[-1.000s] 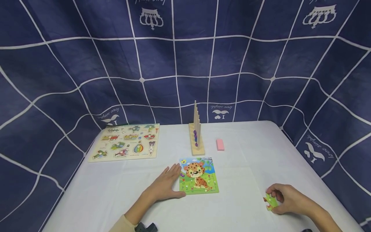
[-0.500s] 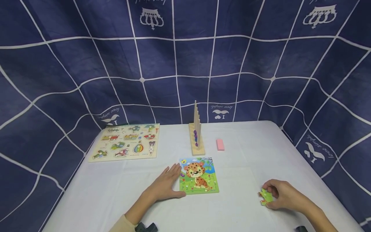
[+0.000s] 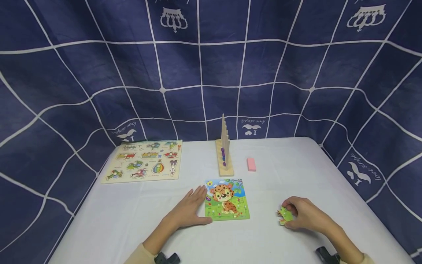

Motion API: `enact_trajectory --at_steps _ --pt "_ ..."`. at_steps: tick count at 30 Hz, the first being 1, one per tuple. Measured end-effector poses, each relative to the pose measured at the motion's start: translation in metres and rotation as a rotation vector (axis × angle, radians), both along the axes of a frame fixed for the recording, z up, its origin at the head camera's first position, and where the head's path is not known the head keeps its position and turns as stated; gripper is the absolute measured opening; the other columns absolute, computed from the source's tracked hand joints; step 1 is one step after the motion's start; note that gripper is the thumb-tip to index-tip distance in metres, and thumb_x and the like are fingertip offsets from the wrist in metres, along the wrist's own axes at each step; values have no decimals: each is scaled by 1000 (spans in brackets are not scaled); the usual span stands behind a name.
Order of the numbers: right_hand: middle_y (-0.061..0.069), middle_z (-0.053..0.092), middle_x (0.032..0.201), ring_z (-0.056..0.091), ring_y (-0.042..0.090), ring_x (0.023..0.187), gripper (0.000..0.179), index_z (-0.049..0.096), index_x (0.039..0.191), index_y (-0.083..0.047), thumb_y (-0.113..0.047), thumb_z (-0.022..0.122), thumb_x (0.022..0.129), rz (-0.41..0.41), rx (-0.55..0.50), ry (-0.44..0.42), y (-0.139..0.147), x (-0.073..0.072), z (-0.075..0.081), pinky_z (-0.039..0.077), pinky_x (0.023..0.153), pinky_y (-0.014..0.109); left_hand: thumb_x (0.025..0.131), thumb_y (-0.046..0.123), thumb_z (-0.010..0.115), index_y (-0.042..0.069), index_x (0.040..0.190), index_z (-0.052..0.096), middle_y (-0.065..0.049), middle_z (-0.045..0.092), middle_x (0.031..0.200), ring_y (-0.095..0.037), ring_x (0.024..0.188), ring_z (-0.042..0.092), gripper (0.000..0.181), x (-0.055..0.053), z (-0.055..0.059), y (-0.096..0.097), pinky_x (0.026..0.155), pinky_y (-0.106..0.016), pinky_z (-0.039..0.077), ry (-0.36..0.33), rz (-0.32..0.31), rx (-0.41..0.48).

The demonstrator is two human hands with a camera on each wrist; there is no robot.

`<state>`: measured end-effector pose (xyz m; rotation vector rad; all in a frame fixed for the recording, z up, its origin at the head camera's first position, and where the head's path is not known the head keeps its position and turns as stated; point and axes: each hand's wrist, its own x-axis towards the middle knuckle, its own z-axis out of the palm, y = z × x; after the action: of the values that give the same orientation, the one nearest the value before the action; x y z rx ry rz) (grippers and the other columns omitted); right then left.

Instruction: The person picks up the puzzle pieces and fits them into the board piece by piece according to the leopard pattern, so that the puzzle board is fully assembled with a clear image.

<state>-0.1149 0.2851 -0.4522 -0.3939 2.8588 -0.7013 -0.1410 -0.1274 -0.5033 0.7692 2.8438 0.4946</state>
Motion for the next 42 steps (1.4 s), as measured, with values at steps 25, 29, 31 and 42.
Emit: enact_trajectory --at_steps 25,29,31,42 --pt "-8 54 80 46 8 72 49 67 99 -9 -21 91 59 138 -34 28 -86 -31 1 40 61 19 77 76 57 5 154 25 -10 19 163 -26 152 19 110 1 2 1 124 -47 17 -2 -3 14" --pt "-7 55 80 45 7 70 50 68 101 -5 -21 91 59 189 -51 57 -94 -33 1 40 60 20 77 76 58 4 154 25 -11 20 163 -26 152 19 110 2 4 1 124 -47 17 -5 -1 17" --pt "-7 55 79 45 6 69 50 68 101 -5 -21 91 59 197 -51 58 -99 -34 0 39 61 20 77 76 57 4 154 25 -11 20 163 -26 152 19 110 2 3 0 124 -47 18 0 -2 15" --pt "-7 57 79 46 9 72 52 70 103 -3 -21 92 59 196 -52 -15 -124 -41 -7 41 62 22 76 77 57 6 155 23 -9 17 164 -25 152 17 111 1 1 1 124 -47 17 -11 4 17"
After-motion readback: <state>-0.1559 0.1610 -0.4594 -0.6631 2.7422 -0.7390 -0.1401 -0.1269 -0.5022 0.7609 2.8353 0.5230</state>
